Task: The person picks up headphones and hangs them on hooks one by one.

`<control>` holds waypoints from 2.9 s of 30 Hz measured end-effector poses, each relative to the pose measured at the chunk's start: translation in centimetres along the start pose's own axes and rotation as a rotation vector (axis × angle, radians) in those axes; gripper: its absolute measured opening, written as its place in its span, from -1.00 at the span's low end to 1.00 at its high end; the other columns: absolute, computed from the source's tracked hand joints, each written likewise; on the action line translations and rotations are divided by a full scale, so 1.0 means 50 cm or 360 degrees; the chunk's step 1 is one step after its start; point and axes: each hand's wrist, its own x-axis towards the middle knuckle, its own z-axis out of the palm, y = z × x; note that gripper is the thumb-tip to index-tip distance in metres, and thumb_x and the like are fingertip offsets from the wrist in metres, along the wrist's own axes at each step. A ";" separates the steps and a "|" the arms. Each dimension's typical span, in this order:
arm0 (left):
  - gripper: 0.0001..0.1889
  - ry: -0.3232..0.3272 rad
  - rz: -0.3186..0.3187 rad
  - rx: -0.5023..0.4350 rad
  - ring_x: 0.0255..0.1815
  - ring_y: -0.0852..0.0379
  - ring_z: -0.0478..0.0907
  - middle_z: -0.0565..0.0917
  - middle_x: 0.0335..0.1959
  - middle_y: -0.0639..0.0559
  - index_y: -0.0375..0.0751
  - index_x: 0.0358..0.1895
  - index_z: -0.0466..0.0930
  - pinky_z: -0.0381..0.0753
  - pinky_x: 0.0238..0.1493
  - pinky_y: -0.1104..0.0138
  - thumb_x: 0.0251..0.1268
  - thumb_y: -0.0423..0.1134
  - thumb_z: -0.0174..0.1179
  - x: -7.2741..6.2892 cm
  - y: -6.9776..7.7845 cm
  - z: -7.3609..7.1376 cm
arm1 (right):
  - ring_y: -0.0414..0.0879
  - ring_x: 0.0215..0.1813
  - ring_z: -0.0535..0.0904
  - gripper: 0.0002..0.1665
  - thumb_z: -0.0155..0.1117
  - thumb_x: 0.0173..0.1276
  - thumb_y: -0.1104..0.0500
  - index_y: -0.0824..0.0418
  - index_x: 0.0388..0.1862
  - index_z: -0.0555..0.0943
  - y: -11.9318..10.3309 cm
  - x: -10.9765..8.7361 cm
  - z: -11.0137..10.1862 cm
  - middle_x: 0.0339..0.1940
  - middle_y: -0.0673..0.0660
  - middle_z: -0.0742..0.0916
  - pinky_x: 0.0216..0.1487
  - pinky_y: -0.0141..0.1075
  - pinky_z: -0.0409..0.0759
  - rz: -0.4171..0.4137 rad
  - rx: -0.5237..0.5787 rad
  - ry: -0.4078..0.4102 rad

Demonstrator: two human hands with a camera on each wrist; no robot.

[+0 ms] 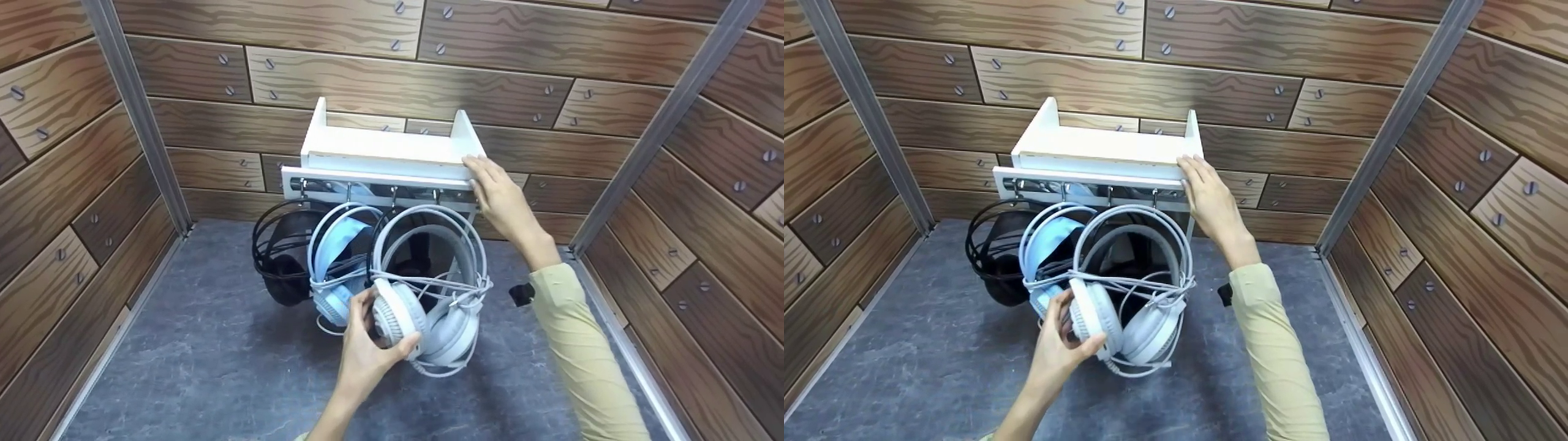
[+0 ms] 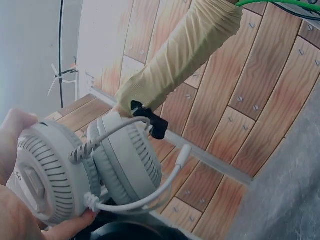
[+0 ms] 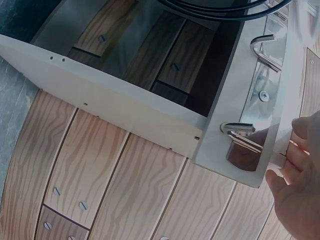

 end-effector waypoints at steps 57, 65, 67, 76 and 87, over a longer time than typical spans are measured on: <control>0.42 0.0531 0.0479 0.1293 0.02 -0.01 0.53 0.43 0.27 -0.05 -0.09 0.62 0.02 0.59 -0.63 0.31 -0.40 0.32 0.63 0.006 -0.131 0.222 | 0.24 0.52 0.29 -0.50 0.05 0.59 0.23 0.32 0.45 0.41 0.001 0.003 0.015 0.44 0.33 0.49 0.56 0.06 0.18 0.0001 0.0011 0.0076; 0.43 0.0490 0.0538 0.1366 0.17 -0.04 0.45 0.25 0.48 -0.11 -0.16 0.64 -0.03 0.60 -0.63 0.34 -0.35 0.29 0.64 0.010 -0.122 0.224 | 0.24 0.52 0.29 -0.50 0.06 0.58 0.24 0.31 0.45 0.42 0.002 0.005 0.018 0.44 0.32 0.50 0.54 0.07 0.20 -0.0006 0.0015 0.0095; 0.44 0.0499 0.0549 0.1392 0.22 -0.03 0.44 0.26 0.48 -0.10 -0.17 0.63 -0.02 0.62 -0.60 0.34 -0.37 0.32 0.63 0.009 -0.123 0.224 | 0.23 0.52 0.29 -0.49 0.06 0.58 0.23 0.31 0.45 0.42 0.002 0.005 0.018 0.44 0.32 0.50 0.54 0.08 0.20 0.0000 0.0016 0.0092; 0.45 0.0498 0.0619 0.1447 0.21 -0.04 0.45 0.27 0.48 -0.13 -0.11 0.63 0.00 0.65 -0.55 0.32 -0.42 0.36 0.62 0.008 -0.129 0.225 | 0.21 0.55 0.26 -0.50 0.02 0.61 0.22 0.29 0.46 0.41 0.000 0.002 0.016 0.46 0.30 0.48 0.57 0.03 0.17 0.0031 0.0026 0.0065; 0.44 0.0476 0.0638 0.1593 0.03 -0.03 0.54 0.43 0.32 -0.11 -0.04 0.63 0.05 0.58 -0.69 0.33 -0.46 0.46 0.56 0.026 -0.110 0.211 | 0.25 0.51 0.31 -0.50 0.07 0.58 0.24 0.31 0.44 0.43 0.003 0.002 0.018 0.42 0.34 0.51 0.54 0.07 0.21 0.0003 0.0024 0.0109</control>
